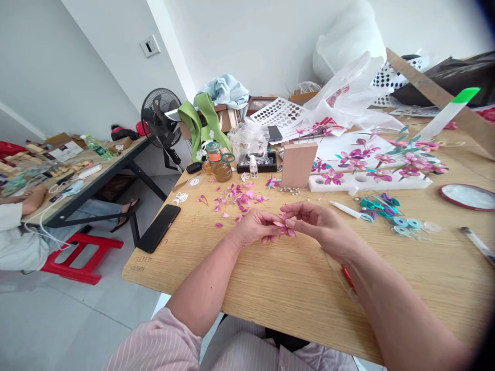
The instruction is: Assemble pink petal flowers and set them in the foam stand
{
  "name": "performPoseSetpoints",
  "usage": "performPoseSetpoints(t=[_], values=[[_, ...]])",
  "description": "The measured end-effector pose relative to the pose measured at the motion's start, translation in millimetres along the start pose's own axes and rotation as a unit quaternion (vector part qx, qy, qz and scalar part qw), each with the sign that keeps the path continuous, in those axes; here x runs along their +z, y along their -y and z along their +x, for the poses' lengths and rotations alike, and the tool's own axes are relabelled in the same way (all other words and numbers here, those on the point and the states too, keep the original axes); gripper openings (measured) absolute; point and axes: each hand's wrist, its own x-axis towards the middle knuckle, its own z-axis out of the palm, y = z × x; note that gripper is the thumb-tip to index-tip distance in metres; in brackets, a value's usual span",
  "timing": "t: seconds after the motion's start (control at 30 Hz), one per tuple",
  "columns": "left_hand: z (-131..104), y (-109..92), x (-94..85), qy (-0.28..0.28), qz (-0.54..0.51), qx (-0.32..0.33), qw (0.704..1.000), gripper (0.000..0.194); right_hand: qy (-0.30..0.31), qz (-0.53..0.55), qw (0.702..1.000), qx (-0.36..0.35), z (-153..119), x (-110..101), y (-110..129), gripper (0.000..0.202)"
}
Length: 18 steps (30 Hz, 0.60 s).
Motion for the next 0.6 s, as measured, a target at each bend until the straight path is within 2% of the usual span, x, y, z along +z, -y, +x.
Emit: performPoseSetpoints(t=[0.3,0.4,0.6], values=[[1.3,0.9,0.2,0.004,-0.025,0.019,0.999,0.031,0.012,0.001,1.000,-0.011,-1.5,2.8,3.2,0.038],[1.9,1.3,1.4,-0.003,-0.063,0.025,0.998,0.030,-0.011,-0.002,1.000,-0.009,-1.1,1.2,3.1,0.039],[0.6,-4.0,1.2,-0.087,-0.167,0.025,0.982,0.028,-0.069,-0.015,0.997,-0.007,2.4,-1.2,-2.3,0.035]])
